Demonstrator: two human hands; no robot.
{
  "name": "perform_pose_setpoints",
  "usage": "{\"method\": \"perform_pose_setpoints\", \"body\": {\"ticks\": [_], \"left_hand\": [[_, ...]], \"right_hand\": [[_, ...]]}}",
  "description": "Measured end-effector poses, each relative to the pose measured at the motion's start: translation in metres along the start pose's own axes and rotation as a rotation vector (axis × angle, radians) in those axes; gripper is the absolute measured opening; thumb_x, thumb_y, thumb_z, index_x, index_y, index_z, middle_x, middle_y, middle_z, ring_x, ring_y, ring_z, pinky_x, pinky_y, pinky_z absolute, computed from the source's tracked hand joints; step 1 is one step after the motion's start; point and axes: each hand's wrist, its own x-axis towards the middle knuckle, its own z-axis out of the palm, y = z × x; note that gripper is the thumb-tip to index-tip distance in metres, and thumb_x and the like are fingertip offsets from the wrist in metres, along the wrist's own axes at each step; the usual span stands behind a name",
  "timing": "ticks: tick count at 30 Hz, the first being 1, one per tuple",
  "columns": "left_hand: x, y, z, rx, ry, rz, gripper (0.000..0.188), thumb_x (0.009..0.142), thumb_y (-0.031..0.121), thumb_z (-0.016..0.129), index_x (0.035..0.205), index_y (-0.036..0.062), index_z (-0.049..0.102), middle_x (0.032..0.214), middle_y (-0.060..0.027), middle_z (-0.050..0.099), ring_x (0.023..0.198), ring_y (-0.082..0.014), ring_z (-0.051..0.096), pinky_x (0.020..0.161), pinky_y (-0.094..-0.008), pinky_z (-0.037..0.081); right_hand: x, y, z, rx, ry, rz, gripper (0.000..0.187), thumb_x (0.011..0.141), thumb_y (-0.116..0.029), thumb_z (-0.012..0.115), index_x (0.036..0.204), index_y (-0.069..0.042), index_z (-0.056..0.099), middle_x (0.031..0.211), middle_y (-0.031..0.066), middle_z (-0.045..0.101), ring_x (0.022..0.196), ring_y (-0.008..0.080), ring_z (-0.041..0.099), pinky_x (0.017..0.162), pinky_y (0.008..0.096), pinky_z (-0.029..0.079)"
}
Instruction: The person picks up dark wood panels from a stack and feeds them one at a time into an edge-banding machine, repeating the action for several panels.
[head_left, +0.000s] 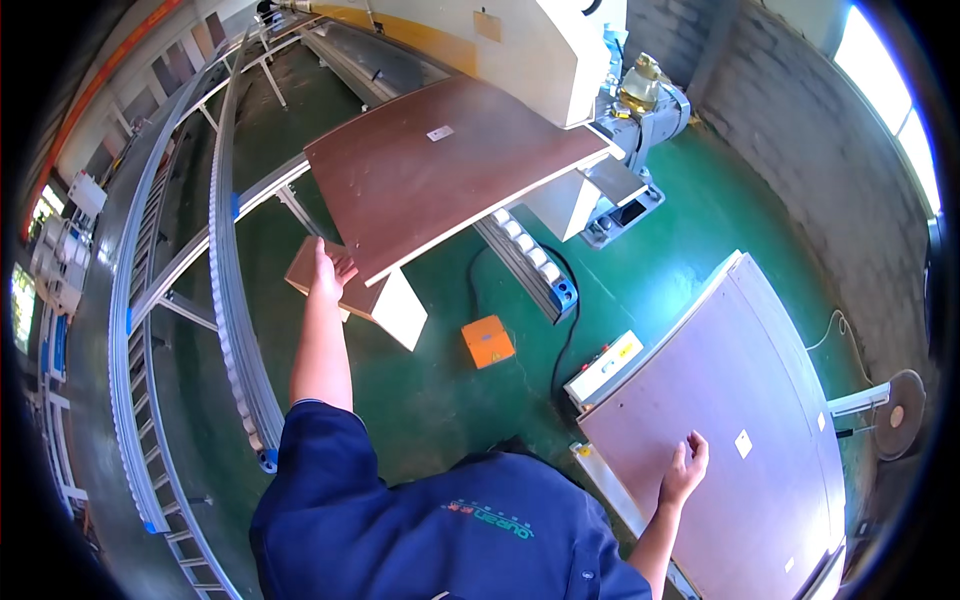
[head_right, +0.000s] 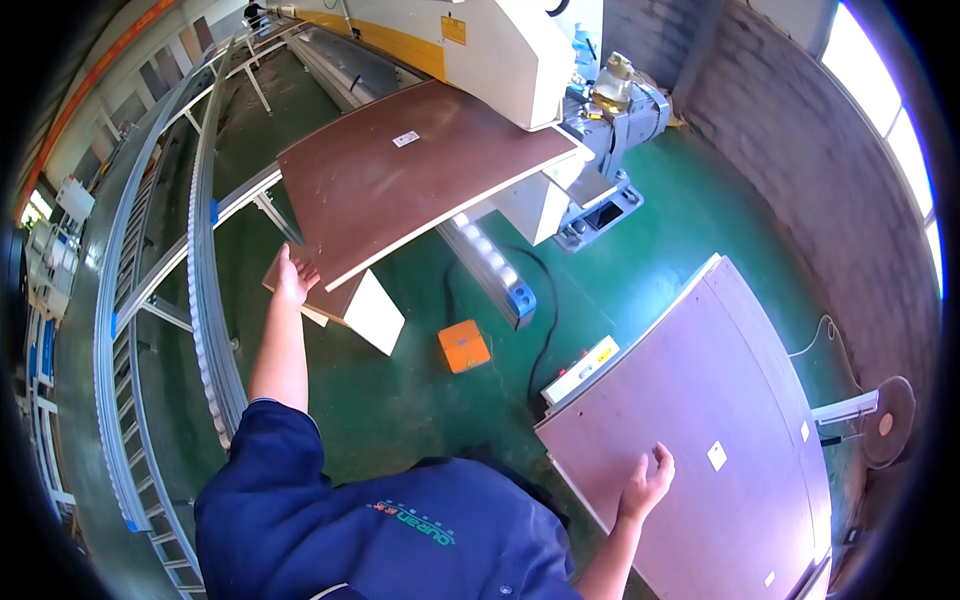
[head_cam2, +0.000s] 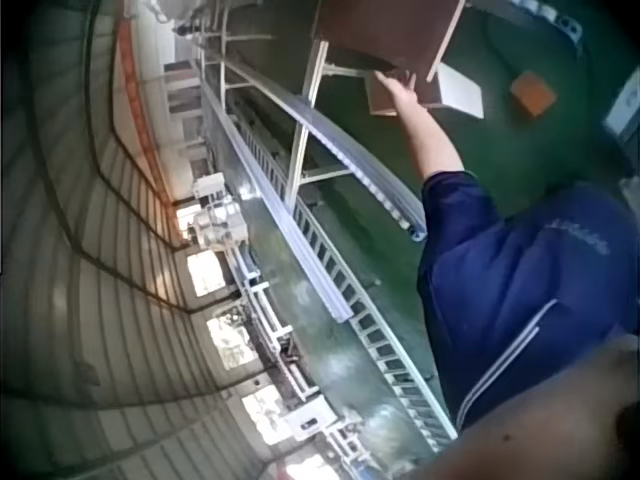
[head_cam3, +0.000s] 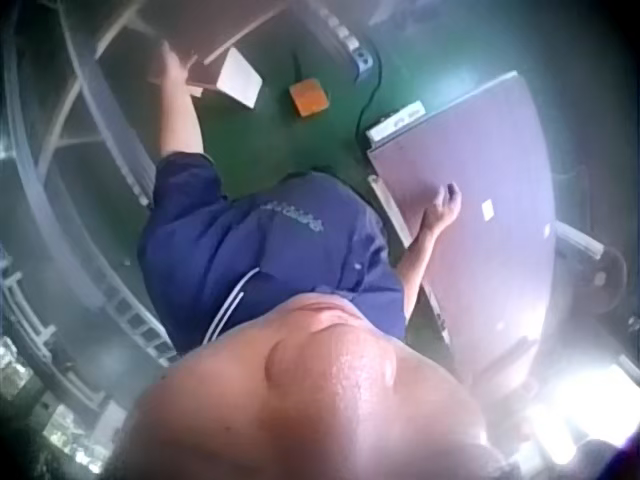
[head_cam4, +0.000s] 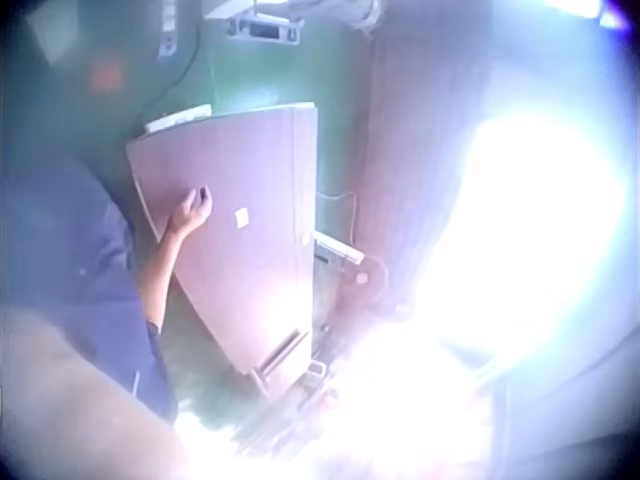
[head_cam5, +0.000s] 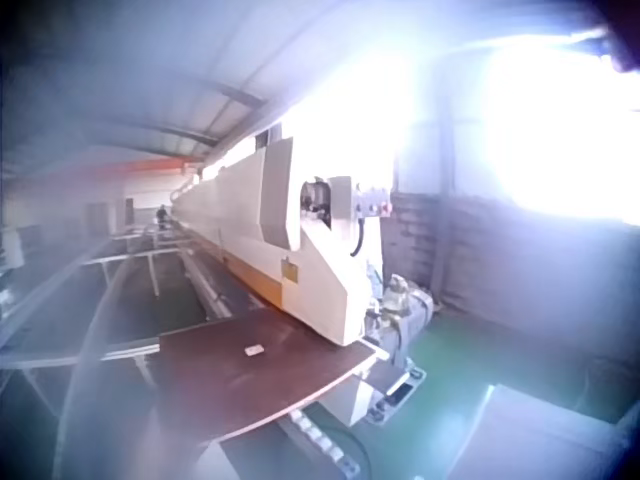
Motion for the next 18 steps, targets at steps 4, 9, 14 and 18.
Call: {"method": "perform_pose_setpoints", "body": {"ticks": [4,9,14,18], "left_hand": [[0.009,0.017,0.006,0.107,-0.119,-0.002,0.071,0.092,0.066,0.046,0.136,0.0103,0.043,0.138,-0.0129,0.051,0.119,-0.0292,0.055,0.100,-0.0487,0.045],[-0.026,-0.020,0.029,0.046,-0.242,-0.013,0.066,0.095,0.063,0.042,0.137,0.0110,0.049,0.137,-0.0120,0.053,0.125,-0.0286,0.051,0.103,-0.0493,0.041],[-0.085,-0.047,0.043,0.014,-0.199,-0.083,0.068,0.099,0.057,0.041,0.146,0.0082,0.039,0.144,-0.0124,0.048,0.131,-0.0320,0.046,0.107,-0.0511,0.039],[-0.131,-0.067,0.041,0.057,-0.028,-0.058,0.065,0.099,0.051,0.048,0.144,0.0057,0.039,0.141,-0.0147,0.050,0.126,-0.0338,0.051,0.103,-0.0541,0.043]], "right_hand": [[0.016,-0.051,0.036,0.349,-0.180,0.047,0.024,0.091,-0.005,0.058,0.113,0.002,0.060,0.100,0.0096,0.066,0.094,0.0180,0.062,0.089,0.0327,0.049],[0.032,-0.110,0.069,0.593,-0.482,0.127,0.024,0.094,-0.010,0.056,0.114,0.002,0.060,0.100,0.0094,0.066,0.090,0.0160,0.061,0.083,0.0290,0.048],[0.044,-0.135,0.108,0.751,-0.664,0.295,0.034,0.093,-0.012,0.058,0.123,0.002,0.055,0.111,0.0118,0.063,0.095,0.0179,0.061,0.083,0.0301,0.049],[0.057,-0.137,0.138,0.928,-0.736,0.464,0.048,0.094,-0.015,0.057,0.135,0.006,0.043,0.128,0.0187,0.054,0.109,0.0265,0.059,0.089,0.0352,0.050]]}}
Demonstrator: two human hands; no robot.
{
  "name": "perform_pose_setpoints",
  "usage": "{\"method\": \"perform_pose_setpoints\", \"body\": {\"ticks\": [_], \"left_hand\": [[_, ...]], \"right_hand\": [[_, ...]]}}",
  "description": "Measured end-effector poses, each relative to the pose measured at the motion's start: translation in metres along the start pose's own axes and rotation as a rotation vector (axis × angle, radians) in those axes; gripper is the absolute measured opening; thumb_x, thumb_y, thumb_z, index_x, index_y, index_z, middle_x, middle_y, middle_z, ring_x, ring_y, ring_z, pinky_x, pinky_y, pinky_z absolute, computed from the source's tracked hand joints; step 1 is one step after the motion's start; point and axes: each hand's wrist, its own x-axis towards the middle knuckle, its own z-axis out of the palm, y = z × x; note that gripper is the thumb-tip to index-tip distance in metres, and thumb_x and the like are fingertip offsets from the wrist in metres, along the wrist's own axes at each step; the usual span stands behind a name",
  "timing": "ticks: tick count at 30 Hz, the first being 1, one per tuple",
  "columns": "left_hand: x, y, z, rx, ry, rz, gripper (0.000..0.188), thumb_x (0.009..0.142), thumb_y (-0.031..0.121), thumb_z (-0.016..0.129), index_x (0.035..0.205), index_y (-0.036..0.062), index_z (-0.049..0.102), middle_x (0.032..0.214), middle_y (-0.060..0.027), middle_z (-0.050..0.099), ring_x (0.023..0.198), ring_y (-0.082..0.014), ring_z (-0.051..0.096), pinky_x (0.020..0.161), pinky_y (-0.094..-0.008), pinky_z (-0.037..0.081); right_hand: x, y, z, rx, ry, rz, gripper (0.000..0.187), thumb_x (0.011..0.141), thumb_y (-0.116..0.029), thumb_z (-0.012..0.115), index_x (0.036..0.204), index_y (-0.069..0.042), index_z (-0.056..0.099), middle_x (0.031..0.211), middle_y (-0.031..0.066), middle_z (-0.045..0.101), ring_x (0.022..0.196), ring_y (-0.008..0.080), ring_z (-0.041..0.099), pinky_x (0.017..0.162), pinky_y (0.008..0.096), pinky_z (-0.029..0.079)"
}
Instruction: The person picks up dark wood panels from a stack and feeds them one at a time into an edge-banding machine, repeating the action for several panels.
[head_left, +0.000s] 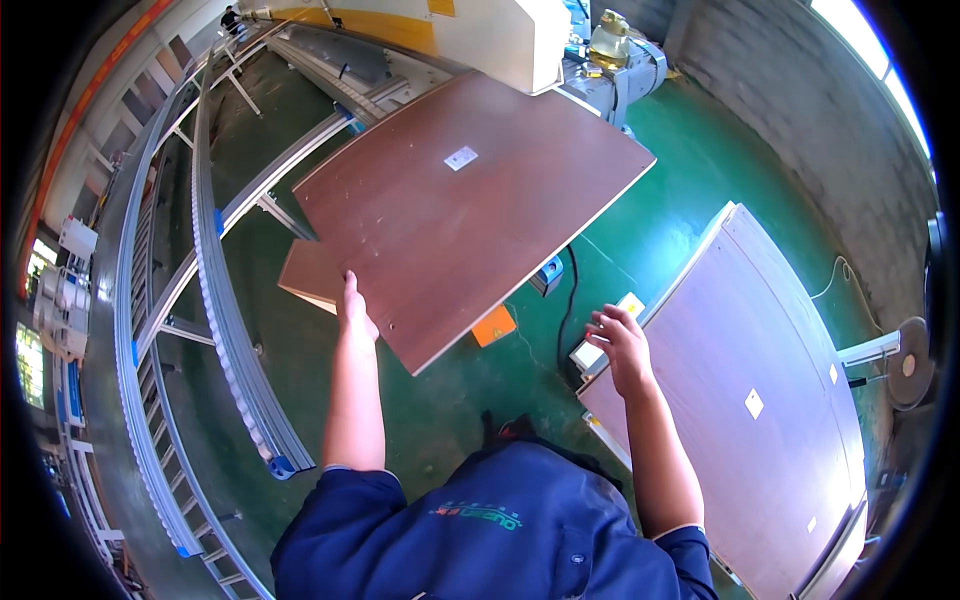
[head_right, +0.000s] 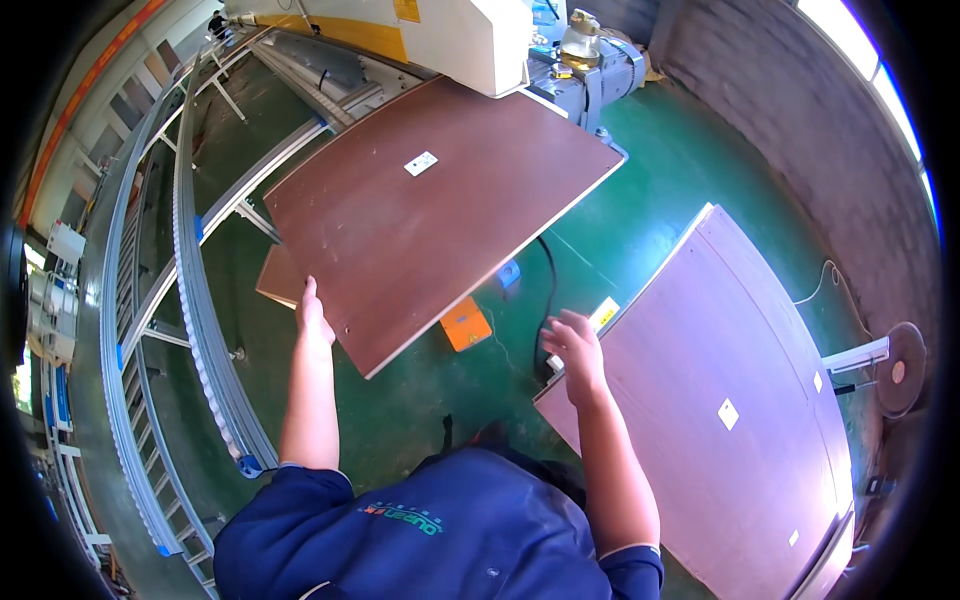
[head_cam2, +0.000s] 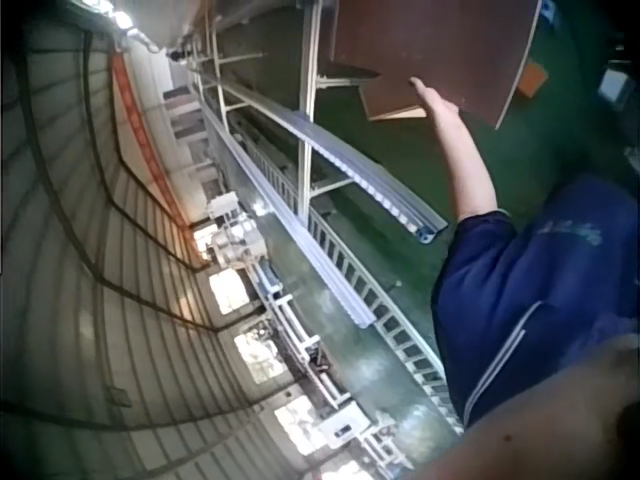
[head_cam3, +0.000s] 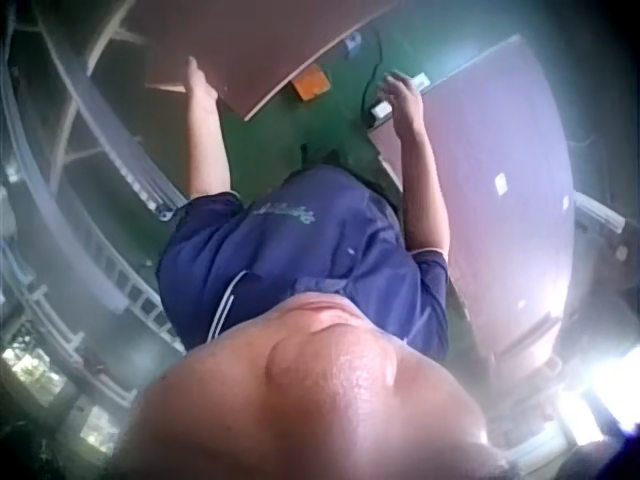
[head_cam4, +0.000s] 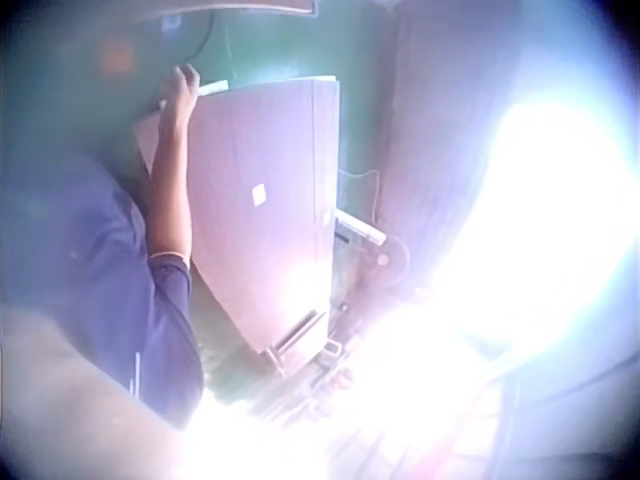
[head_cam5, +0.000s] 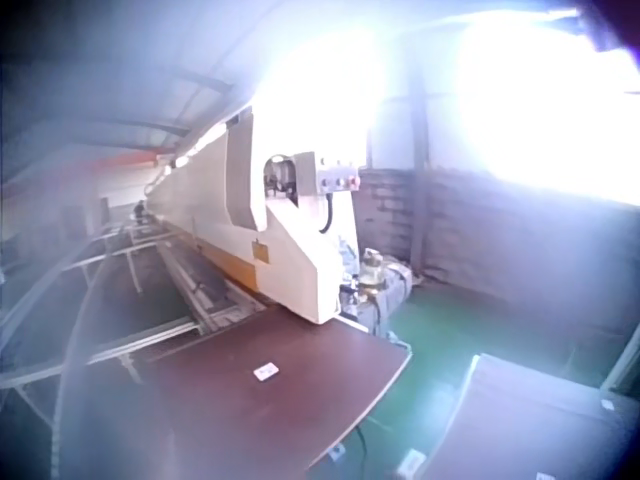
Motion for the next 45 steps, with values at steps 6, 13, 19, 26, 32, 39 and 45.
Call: {"method": "perform_pose_setpoints", "body": {"ticks": [6,13,19,26,32,39,45], "left_hand": [[-0.089,-0.024,0.014,-0.017,-0.097,-0.028,0.067,0.101,0.051,0.043,0.145,0.0023,0.036,0.143,-0.0164,0.046,0.127,-0.0330,0.050,0.103,-0.0535,0.043],[-0.136,-0.068,0.001,-0.034,-0.101,-0.037,0.068,0.101,0.049,0.045,0.148,0.0030,0.032,0.151,-0.0151,0.036,0.135,-0.0308,0.041,0.109,-0.0523,0.036],[-0.133,-0.097,-0.028,-0.045,-0.120,-0.016,0.070,0.097,0.045,0.055,0.149,0.0045,0.032,0.156,-0.0138,0.029,0.143,-0.0271,0.026,0.116,-0.0497,0.020],[-0.168,-0.073,-0.058,0.134,0.062,-0.055,0.055,0.098,0.035,0.054,0.136,-0.0036,0.045,0.136,-0.0184,0.053,0.123,-0.0316,0.053,0.106,-0.0518,0.040],[-0.203,-0.077,-0.058,0.208,0.084,0.072,0.052,0.099,0.037,0.049,0.135,-0.0007,0.049,0.136,-0.0161,0.054,0.121,-0.0314,0.055,0.104,-0.0488,0.043],[-0.240,-0.126,-0.057,0.136,-0.170,0.031,0.063,0.099,0.049,0.037,0.142,0.0044,0.046,0.147,-0.0133,0.046,0.132,-0.0338,0.046,0.109,-0.0494,0.037],[-0.317,-0.145,0.000,0.279,-0.283,-0.012,0.064,0.101,0.051,0.033,0.143,0.0043,0.044,0.146,-0.0126,0.047,0.131,-0.0324,0.046,0.109,-0.0473,0.037]], "right_hand": [[0.036,0.002,0.001,0.394,0.001,0.072,0.055,0.096,-0.016,0.055,0.141,0.007,0.034,0.138,0.0235,0.047,0.123,0.0359,0.052,0.098,0.0414,0.048],[0.045,-0.004,-0.009,0.534,0.047,0.088,0.020,0.094,-0.014,0.060,0.111,-0.007,0.054,0.100,0.0094,0.065,0.092,0.0229,0.063,0.080,0.0369,0.053],[0.014,-0.007,-0.031,0.430,0.155,0.032,0.017,0.092,-0.002,0.062,0.093,-0.012,0.048,0.073,-0.0010,0.049,0.057,0.0094,0.046,0.049,0.0241,0.039],[-0.065,-0.008,-0.043,0.438,0.044,0.121,0.030,0.091,-0.008,0.062,0.118,-0.008,0.049,0.097,0.0074,0.061,0.073,0.0164,0.063,0.050,0.0243,0.048],[-0.112,0.021,-0.087,0.515,-0.081,0.045,0.038,0.088,-0.004,0.065,0.122,-0.006,0.048,0.111,0.0134,0.060,0.097,0.0262,0.065,0.074,0.0410,0.060],[-0.169,0.029,-0.150,0.560,0.001,0.051,0.046,0.079,0.002,0.072,0.120,-0.007,0.053,0.099,0.0058,0.064,0.084,0.0161,0.065,0.076,0.0363,0.057],[-0.260,0.047,-0.210,0.650,0.180,-0.119,0.043,0.078,-0.001,0.073,0.116,-0.009,0.055,0.099,0.0033,0.066,0.084,0.0147,0.065,0.072,0.0321,0.055]]}}
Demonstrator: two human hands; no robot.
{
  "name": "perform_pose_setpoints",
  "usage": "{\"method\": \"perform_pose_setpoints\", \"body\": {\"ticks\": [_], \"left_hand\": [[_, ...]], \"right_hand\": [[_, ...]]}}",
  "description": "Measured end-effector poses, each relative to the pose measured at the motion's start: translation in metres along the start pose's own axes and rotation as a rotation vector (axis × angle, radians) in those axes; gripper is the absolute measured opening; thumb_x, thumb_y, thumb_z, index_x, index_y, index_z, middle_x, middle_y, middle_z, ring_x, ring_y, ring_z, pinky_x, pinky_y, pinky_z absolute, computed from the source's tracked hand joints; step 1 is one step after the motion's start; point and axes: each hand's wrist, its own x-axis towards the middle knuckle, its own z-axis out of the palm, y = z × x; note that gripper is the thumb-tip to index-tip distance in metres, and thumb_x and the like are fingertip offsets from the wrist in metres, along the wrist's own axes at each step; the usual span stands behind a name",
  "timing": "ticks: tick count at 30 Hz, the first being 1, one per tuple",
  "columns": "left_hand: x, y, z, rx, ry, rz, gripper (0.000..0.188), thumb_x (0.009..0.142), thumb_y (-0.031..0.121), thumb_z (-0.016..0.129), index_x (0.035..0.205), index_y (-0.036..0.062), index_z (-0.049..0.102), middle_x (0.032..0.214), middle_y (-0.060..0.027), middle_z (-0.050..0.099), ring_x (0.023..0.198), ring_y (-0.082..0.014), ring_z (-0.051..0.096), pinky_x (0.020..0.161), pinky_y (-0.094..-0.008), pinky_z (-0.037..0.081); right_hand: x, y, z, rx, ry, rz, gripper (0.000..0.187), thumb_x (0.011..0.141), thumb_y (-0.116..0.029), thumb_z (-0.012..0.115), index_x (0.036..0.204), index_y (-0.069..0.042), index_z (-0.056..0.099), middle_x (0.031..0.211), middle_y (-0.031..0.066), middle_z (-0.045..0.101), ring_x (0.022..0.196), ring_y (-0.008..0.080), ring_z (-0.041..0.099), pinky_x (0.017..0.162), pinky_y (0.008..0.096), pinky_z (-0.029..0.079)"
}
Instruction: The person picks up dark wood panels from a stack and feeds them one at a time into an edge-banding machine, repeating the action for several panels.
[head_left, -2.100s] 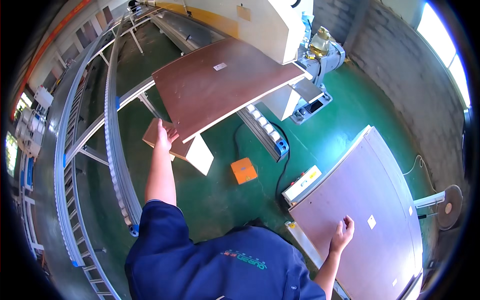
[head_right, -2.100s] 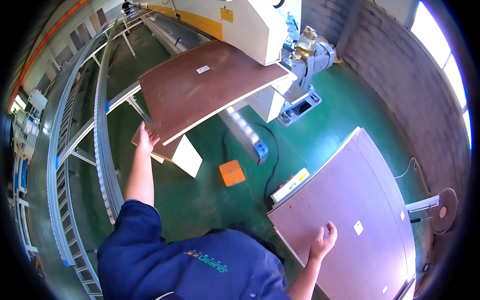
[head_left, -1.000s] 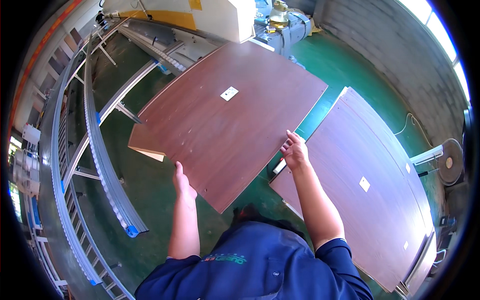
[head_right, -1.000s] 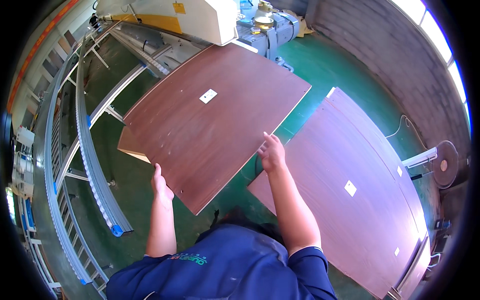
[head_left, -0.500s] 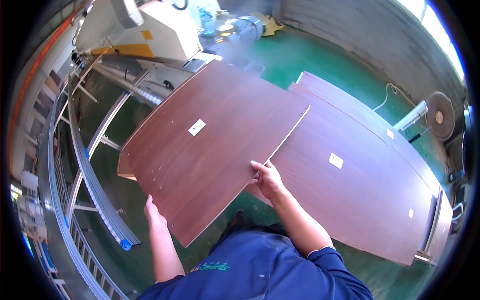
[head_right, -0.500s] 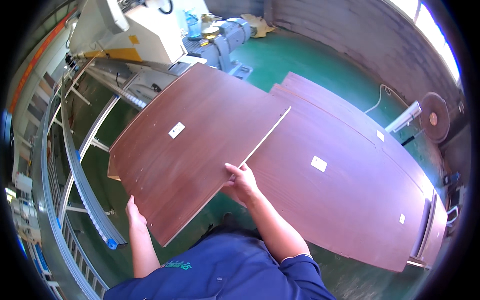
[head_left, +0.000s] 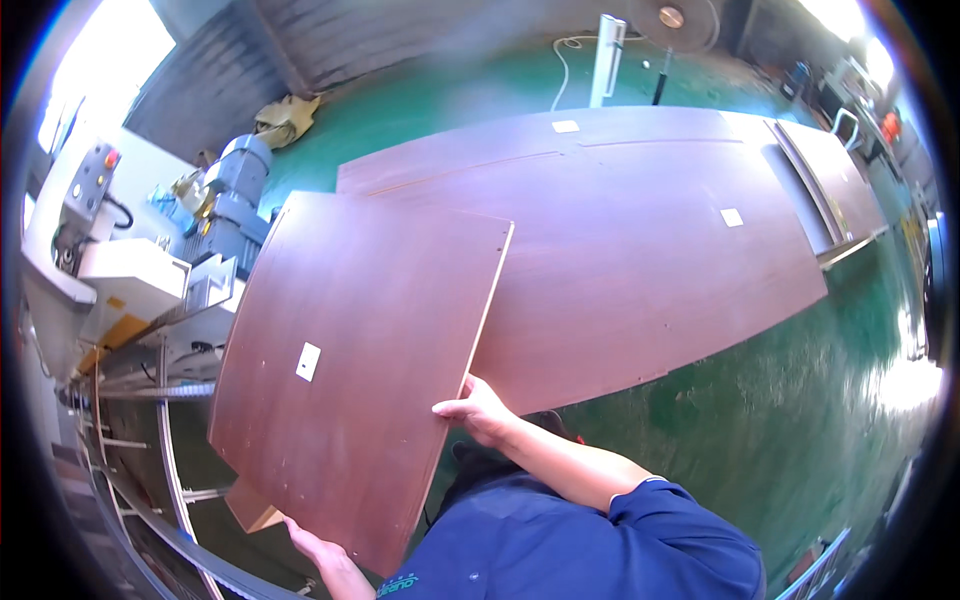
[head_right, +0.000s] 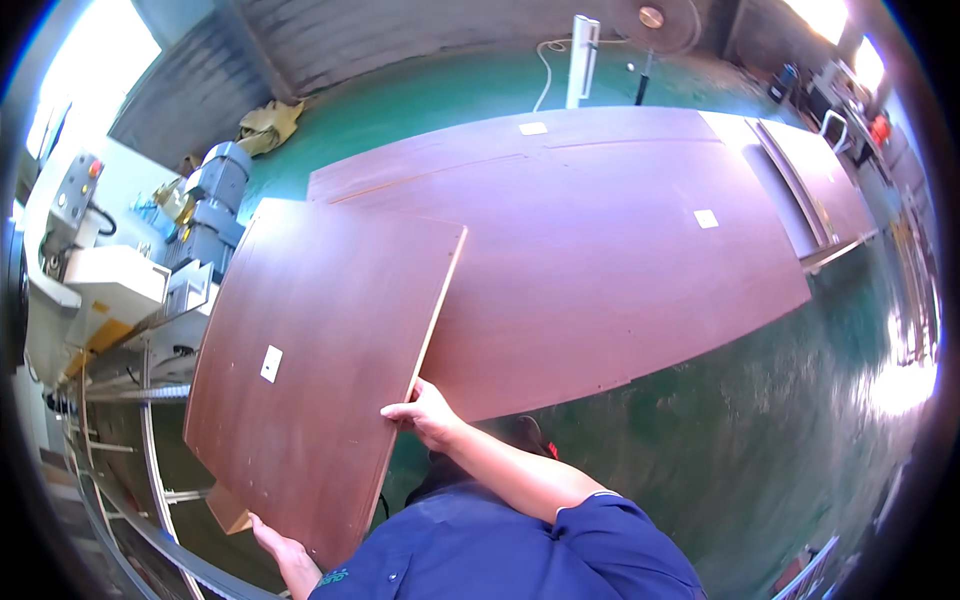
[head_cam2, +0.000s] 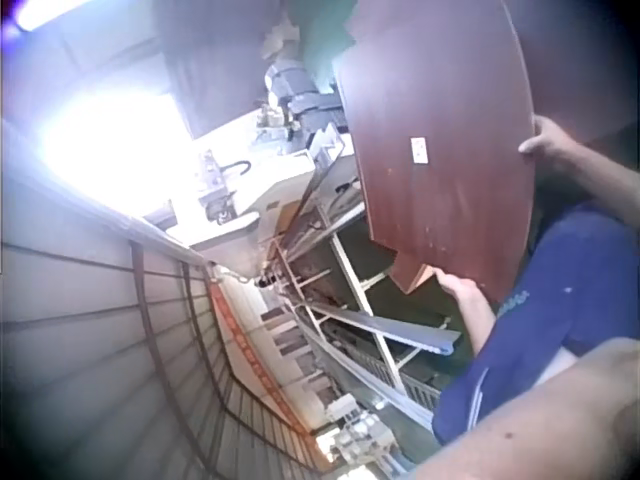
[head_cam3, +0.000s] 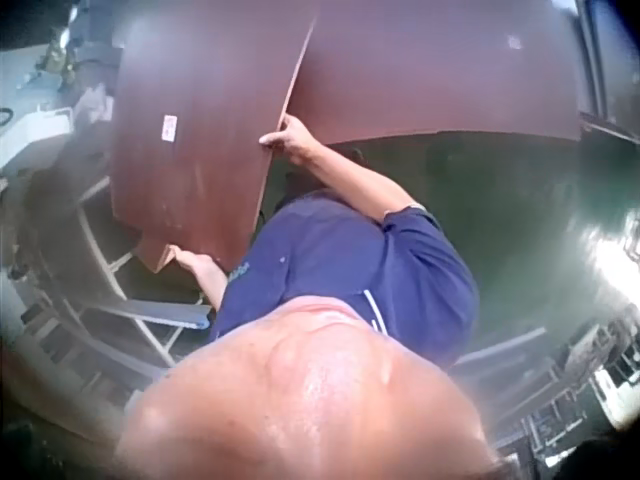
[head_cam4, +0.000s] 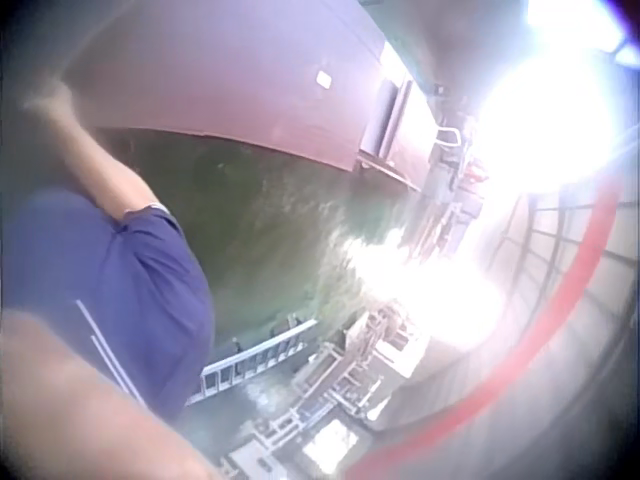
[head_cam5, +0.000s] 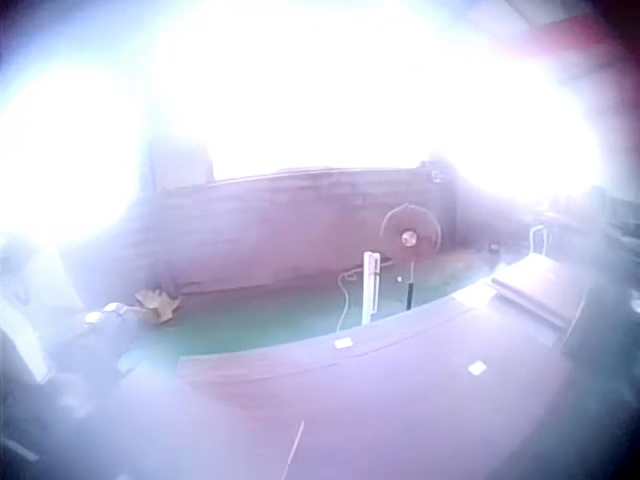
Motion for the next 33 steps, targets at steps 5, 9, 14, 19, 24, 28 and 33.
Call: {"method": "perform_pose_setpoints", "body": {"ticks": [5,9,14,19,24,28,33], "left_hand": [[-0.008,0.003,0.068,0.092,-0.239,0.054,0.063,0.103,0.048,0.033,0.144,0.0005,0.040,0.147,-0.0145,0.045,0.130,-0.0318,0.047,0.108,-0.0457,0.039],[-0.037,-0.011,0.155,0.158,-0.356,0.002,0.060,0.104,0.046,0.034,0.139,-0.0025,0.045,0.142,-0.0168,0.049,0.127,-0.0332,0.050,0.107,-0.0466,0.040],[-0.066,-0.061,0.249,0.289,-0.504,-0.029,0.059,0.103,0.047,0.040,0.139,0.0004,0.047,0.143,-0.0144,0.049,0.128,-0.0311,0.049,0.108,-0.0456,0.038],[-0.111,-0.112,0.325,0.401,-0.657,-0.105,0.060,0.102,0.047,0.044,0.133,-0.0039,0.050,0.136,-0.0144,0.054,0.123,-0.0298,0.052,0.105,-0.0445,0.041],[-0.169,-0.163,0.381,0.490,-0.763,-0.218,0.057,0.103,0.047,0.041,0.131,-0.0007,0.053,0.134,-0.0132,0.056,0.120,-0.0306,0.053,0.105,-0.0450,0.041],[-0.204,-0.194,0.405,0.542,-0.791,-0.261,0.057,0.104,0.047,0.037,0.133,-0.0001,0.051,0.136,-0.0137,0.054,0.123,-0.0307,0.051,0.106,-0.0454,0.040],[-0.237,-0.224,0.431,0.670,-0.911,-0.299,0.066,0.100,0.052,0.044,0.139,-0.0014,0.044,0.146,-0.0145,0.044,0.133,-0.0311,0.042,0.110,-0.0448,0.035]], "right_hand": [[-0.055,-0.033,-0.042,0.152,0.069,-0.191,0.047,0.077,0.001,0.073,0.120,-0.004,0.055,0.102,0.0069,0.066,0.087,0.0200,0.066,0.071,0.0354,0.056],[-0.096,-0.062,-0.080,0.266,0.149,-0.366,0.048,0.077,0.007,0.069,0.121,-0.003,0.055,0.107,0.0084,0.066,0.094,0.0202,0.065,0.080,0.0356,0.055],[-0.153,-0.085,-0.135,0.384,0.325,-0.587,0.052,0.073,0.011,0.068,0.122,-0.003,0.057,0.113,0.0083,0.065,0.105,0.0223,0.062,0.095,0.0362,0.049],[-0.209,-0.102,-0.178,0.431,0.489,-0.822,0.052,0.072,0.012,0.066,0.122,-0.001,0.057,0.114,0.0089,0.066,0.108,0.0234,0.061,0.097,0.0355,0.048],[-0.251,-0.110,-0.227,0.446,0.610,-0.947,0.050,0.075,0.011,0.064,0.122,-0.002,0.057,0.118,0.0084,0.065,0.111,0.0236,0.060,0.099,0.0363,0.046],[-0.273,-0.124,-0.252,0.433,0.678,-1.004,0.051,0.076,0.010,0.062,0.125,-0.001,0.055,0.121,0.0091,0.063,0.114,0.0249,0.059,0.101,0.0371,0.044],[-0.297,-0.162,-0.285,0.316,0.754,-1.011,0.054,0.075,0.008,0.062,0.127,-0.001,0.054,0.122,0.0091,0.062,0.112,0.0253,0.058,0.100,0.0365,0.045]]}}
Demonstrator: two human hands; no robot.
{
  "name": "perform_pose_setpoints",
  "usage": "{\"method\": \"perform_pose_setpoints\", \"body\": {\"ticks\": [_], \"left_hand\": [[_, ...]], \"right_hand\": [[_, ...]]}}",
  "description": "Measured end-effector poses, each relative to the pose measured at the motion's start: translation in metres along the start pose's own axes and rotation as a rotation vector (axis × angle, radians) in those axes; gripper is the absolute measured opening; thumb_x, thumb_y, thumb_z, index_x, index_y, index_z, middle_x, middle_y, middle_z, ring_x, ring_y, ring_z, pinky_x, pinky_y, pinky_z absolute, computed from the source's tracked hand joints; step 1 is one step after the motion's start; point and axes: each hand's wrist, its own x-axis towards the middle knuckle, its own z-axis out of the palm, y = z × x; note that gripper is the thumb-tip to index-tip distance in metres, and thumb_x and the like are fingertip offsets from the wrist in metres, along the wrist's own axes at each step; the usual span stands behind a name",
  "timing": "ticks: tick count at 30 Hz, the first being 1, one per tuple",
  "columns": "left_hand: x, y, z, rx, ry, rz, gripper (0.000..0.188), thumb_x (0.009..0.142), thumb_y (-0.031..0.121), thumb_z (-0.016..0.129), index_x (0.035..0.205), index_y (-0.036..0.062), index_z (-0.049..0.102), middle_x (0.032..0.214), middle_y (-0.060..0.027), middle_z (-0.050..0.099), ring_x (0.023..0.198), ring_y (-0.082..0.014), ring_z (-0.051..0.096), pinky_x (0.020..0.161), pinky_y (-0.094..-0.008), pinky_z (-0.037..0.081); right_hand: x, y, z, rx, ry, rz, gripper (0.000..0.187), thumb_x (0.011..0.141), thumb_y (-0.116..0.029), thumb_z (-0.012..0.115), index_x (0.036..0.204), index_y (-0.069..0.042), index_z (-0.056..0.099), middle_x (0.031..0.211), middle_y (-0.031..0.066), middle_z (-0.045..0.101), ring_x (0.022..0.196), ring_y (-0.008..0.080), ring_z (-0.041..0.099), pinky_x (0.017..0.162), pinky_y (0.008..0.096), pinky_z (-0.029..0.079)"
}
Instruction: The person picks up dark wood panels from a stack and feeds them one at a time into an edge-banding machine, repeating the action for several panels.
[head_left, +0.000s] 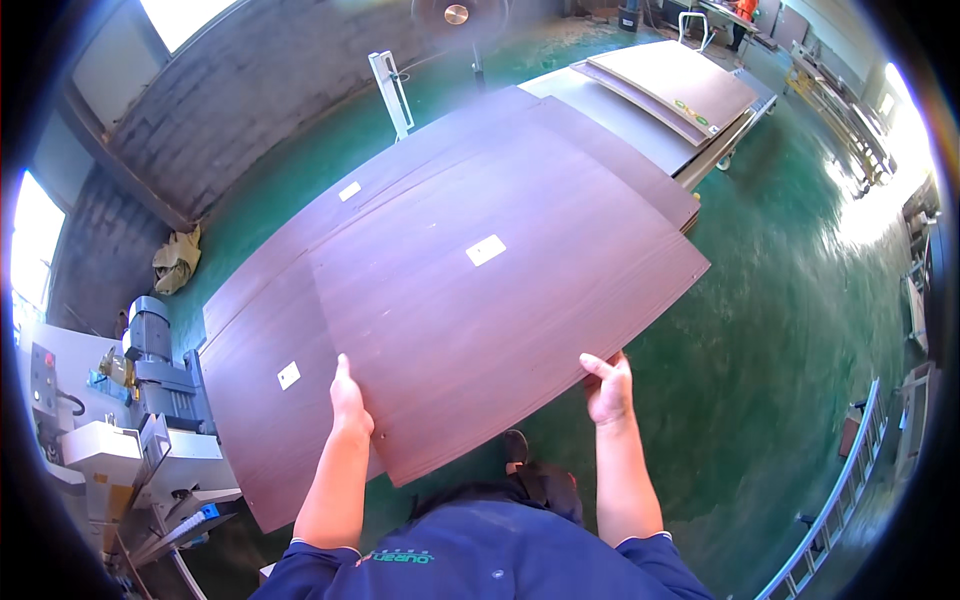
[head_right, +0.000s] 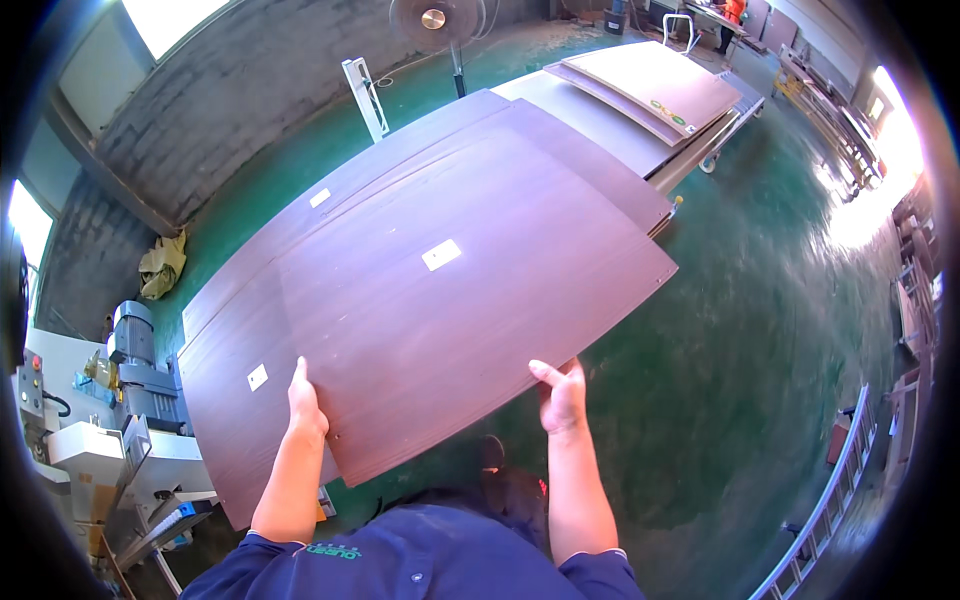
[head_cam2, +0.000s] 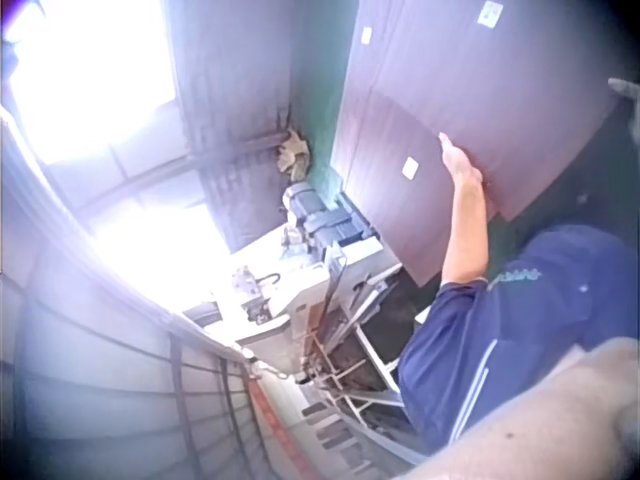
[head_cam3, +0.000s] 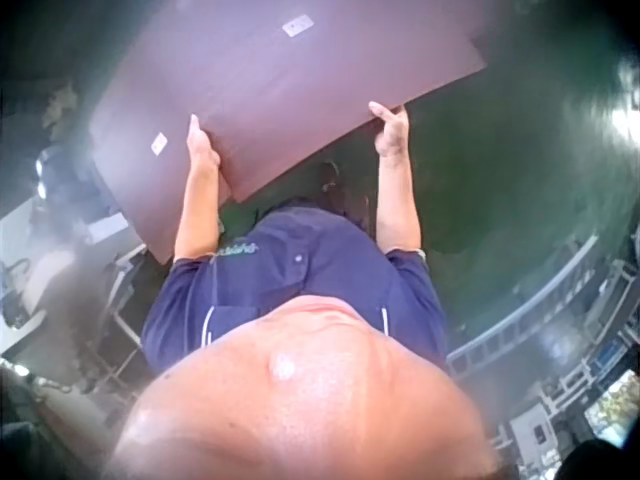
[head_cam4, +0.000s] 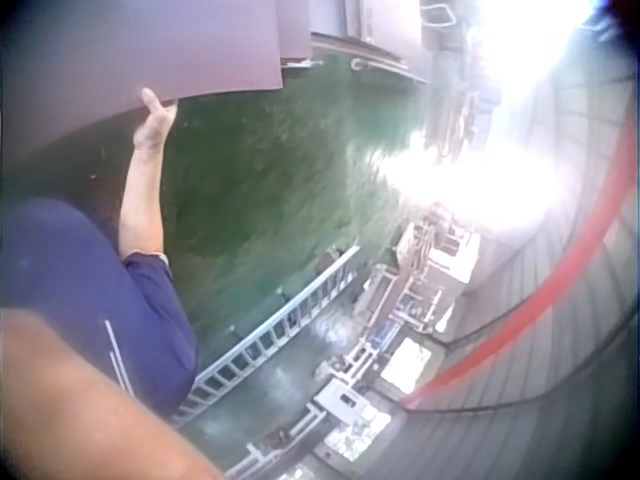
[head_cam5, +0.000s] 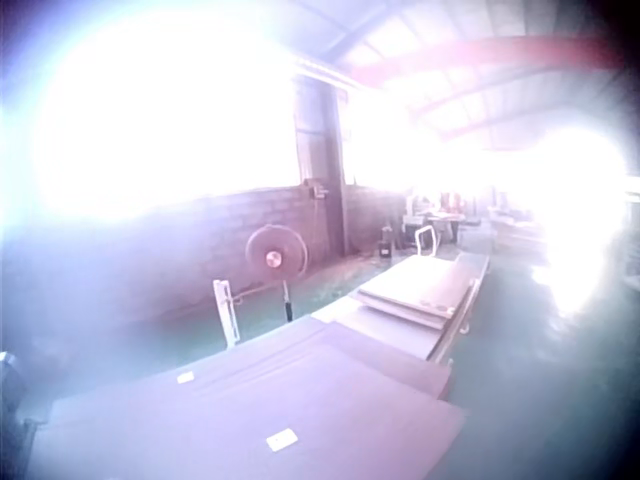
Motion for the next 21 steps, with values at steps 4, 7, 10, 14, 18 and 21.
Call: {"method": "perform_pose_setpoints", "body": {"ticks": [4,7,10,14,18,21], "left_hand": [[0.008,0.013,0.010,0.808,0.235,0.128,0.086,0.089,0.052,0.062,0.146,-0.0026,0.029,0.149,-0.0203,0.035,0.141,-0.0349,0.027,0.111,-0.0454,0.033],[0.010,0.015,0.006,0.914,0.315,0.319,0.088,0.086,0.047,0.069,0.145,-0.0053,0.030,0.143,-0.0259,0.036,0.136,-0.0380,0.033,0.109,-0.0459,0.035],[0.044,-0.024,0.002,0.981,0.084,0.565,0.081,0.086,0.042,0.070,0.140,-0.0088,0.038,0.137,-0.0264,0.045,0.127,-0.0379,0.045,0.107,-0.0449,0.037],[0.038,-0.030,0.064,0.820,-0.175,0.534,0.075,0.084,0.038,0.073,0.136,-0.0083,0.045,0.128,-0.0289,0.054,0.117,-0.0378,0.055,0.101,-0.0431,0.044],[0.018,-0.040,0.090,1.162,0.008,0.742,0.068,0.081,0.030,0.076,0.134,-0.0025,0.050,0.122,-0.0240,0.053,0.117,-0.0383,0.051,0.100,-0.0439,0.044],[0.016,-0.044,0.096,1.096,-0.017,0.726,0.062,0.081,0.026,0.074,0.132,-0.0001,0.051,0.122,-0.0233,0.052,0.118,-0.0384,0.049,0.101,-0.0443,0.042]], "right_hand": [[0.047,-0.031,-0.046,-0.348,0.134,0.133,0.049,0.079,-0.006,0.071,0.125,-0.001,0.055,0.112,0.0089,0.062,0.100,0.0213,0.059,0.087,0.0359,0.048],[0.050,-0.034,-0.070,-0.580,0.516,0.105,0.063,0.083,-0.018,0.073,0.136,0.001,0.044,0.117,0.0116,0.058,0.100,0.0203,0.056,0.079,0.0368,0.049],[0.076,-0.017,-0.074,-0.591,0.459,-0.056,0.059,0.088,-0.015,0.067,0.139,-0.001,0.042,0.123,0.0118,0.056,0.112,0.0210,0.052,0.091,0.0356,0.043],[0.113,-0.010,-0.076,-0.492,0.390,-0.263,0.048,0.094,-0.008,0.059,0.138,0.003,0.043,0.133,0.0127,0.053,0.124,0.0227,0.049,0.108,0.0353,0.035],[0.120,-0.012,-0.053,-0.712,0.424,-0.285,0.066,0.092,-0.015,0.067,0.147,0.002,0.033,0.148,0.0163,0.042,0.136,0.0269,0.040,0.114,0.0374,0.029],[0.138,-0.006,-0.060,-0.869,0.405,-0.351,0.075,0.091,-0.016,0.069,0.151,-0.001,0.028,0.155,0.0172,0.031,0.141,0.0289,0.034,0.116,0.0394,0.027]]}}
